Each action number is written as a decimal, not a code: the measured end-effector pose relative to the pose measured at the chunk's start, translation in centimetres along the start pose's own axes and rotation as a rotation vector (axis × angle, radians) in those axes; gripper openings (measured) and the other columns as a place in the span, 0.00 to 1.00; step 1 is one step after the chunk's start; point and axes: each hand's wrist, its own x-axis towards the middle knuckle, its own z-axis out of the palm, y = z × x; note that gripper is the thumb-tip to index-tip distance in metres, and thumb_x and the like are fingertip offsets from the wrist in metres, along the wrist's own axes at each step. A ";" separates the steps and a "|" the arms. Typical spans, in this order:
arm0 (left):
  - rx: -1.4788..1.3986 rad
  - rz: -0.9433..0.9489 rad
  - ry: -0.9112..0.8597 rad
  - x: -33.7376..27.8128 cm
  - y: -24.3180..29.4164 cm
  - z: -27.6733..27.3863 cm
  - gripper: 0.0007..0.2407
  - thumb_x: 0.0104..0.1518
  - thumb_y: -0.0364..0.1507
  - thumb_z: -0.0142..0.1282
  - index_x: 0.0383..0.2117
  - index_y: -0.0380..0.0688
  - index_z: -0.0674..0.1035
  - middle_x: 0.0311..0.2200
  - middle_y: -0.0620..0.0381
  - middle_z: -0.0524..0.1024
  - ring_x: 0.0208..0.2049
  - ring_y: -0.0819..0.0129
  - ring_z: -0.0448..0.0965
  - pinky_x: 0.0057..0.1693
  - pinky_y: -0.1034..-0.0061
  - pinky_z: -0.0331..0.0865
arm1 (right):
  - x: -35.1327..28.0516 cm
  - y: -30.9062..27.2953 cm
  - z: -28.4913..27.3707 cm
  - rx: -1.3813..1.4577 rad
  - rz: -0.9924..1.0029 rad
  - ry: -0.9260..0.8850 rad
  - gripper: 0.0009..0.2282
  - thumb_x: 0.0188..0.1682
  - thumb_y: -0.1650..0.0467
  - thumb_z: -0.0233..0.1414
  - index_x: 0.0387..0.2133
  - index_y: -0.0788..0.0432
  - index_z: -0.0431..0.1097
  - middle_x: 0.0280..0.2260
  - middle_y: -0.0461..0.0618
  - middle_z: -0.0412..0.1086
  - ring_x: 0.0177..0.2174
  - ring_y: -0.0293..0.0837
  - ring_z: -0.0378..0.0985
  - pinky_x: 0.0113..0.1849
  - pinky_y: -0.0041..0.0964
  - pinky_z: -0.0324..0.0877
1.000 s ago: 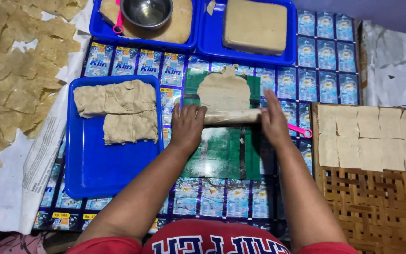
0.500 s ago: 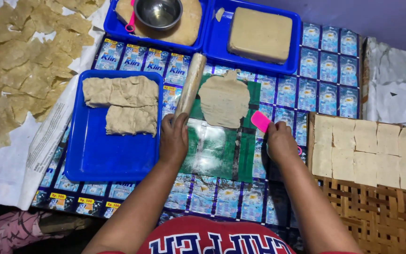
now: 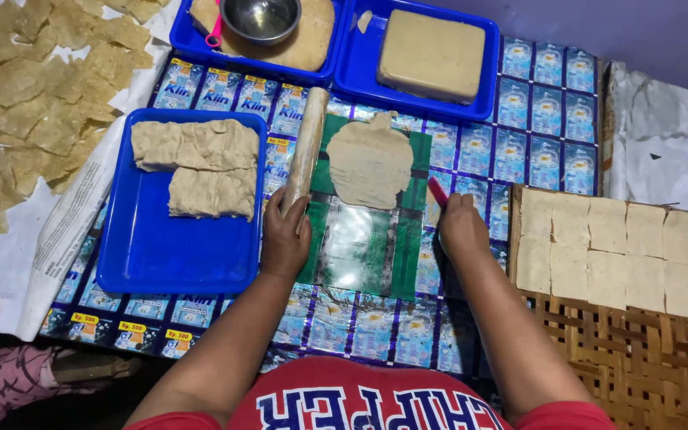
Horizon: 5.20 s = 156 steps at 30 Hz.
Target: Preparing snack components by rolling out dough with a rolling pin, cutting it into square pieces using a scraper, and arranging them on a bamboo drying tray.
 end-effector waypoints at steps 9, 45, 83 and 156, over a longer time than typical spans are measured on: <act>0.014 -0.005 0.010 0.0 -0.6 0.2 0.19 0.56 0.24 0.57 0.54 0.61 0.77 0.59 0.44 0.65 0.59 0.42 0.70 0.61 0.52 0.68 | -7.0 -10.6 -2.5 0.230 0.286 -0.194 0.15 0.56 0.62 0.38 0.49 0.60 0.54 0.29 0.71 0.74 0.36 0.75 0.79 0.38 0.68 0.73; -0.030 0.067 -0.038 -0.2 0.0 -1.3 0.18 0.59 0.21 0.46 0.55 0.50 0.77 0.60 0.38 0.62 0.67 0.35 0.59 0.68 0.48 0.57 | 3.3 -12.3 3.7 0.248 0.369 -0.123 0.15 0.54 0.66 0.37 0.50 0.64 0.51 0.30 0.70 0.74 0.35 0.76 0.79 0.37 0.68 0.74; 0.003 0.068 -0.028 -0.6 0.1 -1.3 0.16 0.61 0.22 0.45 0.54 0.50 0.77 0.60 0.41 0.62 0.66 0.38 0.61 0.68 0.49 0.59 | 1.8 -5.1 -2.4 -0.144 -0.167 0.072 0.01 0.50 0.59 0.53 0.31 0.34 0.72 0.28 0.37 0.66 0.33 0.42 0.77 0.48 0.41 0.59; -0.081 0.019 0.004 0.3 0.0 -2.0 0.14 0.63 0.23 0.47 0.53 0.50 0.78 0.59 0.39 0.65 0.64 0.38 0.64 0.67 0.50 0.60 | -0.9 -23.6 2.2 0.270 0.339 -0.314 0.17 0.55 0.64 0.35 0.53 0.63 0.50 0.32 0.71 0.75 0.39 0.75 0.79 0.42 0.68 0.73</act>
